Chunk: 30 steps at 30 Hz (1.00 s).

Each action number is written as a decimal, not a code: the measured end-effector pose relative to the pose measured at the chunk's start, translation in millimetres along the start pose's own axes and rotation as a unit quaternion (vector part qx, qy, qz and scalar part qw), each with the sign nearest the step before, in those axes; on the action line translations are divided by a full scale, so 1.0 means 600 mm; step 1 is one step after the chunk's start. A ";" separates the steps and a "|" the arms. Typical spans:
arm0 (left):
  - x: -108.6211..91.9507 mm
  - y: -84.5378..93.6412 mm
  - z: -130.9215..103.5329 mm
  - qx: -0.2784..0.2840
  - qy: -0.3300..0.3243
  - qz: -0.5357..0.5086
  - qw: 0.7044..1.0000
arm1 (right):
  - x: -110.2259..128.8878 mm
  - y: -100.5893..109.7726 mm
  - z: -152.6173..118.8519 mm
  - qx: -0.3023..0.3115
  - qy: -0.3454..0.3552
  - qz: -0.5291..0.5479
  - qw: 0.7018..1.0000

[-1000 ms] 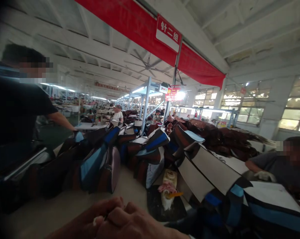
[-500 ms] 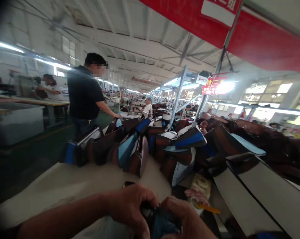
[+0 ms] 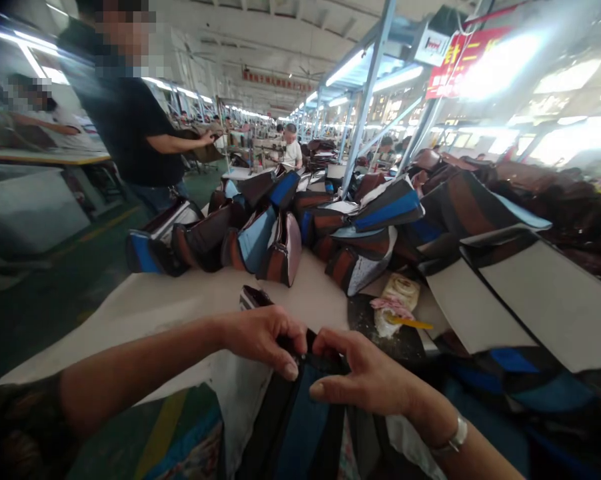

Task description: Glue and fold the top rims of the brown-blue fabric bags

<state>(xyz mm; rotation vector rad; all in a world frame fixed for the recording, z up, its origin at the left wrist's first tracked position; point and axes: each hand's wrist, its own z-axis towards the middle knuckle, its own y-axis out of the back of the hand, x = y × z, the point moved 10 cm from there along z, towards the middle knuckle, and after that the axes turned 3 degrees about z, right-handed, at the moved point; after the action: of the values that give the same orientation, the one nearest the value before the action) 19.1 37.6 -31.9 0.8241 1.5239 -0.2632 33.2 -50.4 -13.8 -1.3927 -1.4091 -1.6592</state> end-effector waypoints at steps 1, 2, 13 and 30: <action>-0.002 -0.001 0.001 0.004 -0.005 -0.004 1.000 | 0.002 -0.001 -0.001 -0.006 -0.003 -0.007 1.000; -0.005 -0.002 0.002 0.009 -0.010 -0.006 1.000 | 0.004 -0.002 -0.001 -0.015 -0.005 -0.014 1.000; -0.003 -0.001 0.006 -0.017 0.002 0.042 0.999 | -0.029 -0.011 0.005 -0.077 0.002 0.131 0.988; -0.005 -0.002 0.012 -0.075 -0.007 0.098 0.992 | -0.039 -0.020 0.005 -0.085 -0.018 0.194 0.977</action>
<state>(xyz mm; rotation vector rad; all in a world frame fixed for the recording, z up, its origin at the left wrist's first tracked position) 23.5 31.2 -30.7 0.8441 1.4190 -0.0093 31.0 -49.0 -40.1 -1.6770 -0.9495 -1.5259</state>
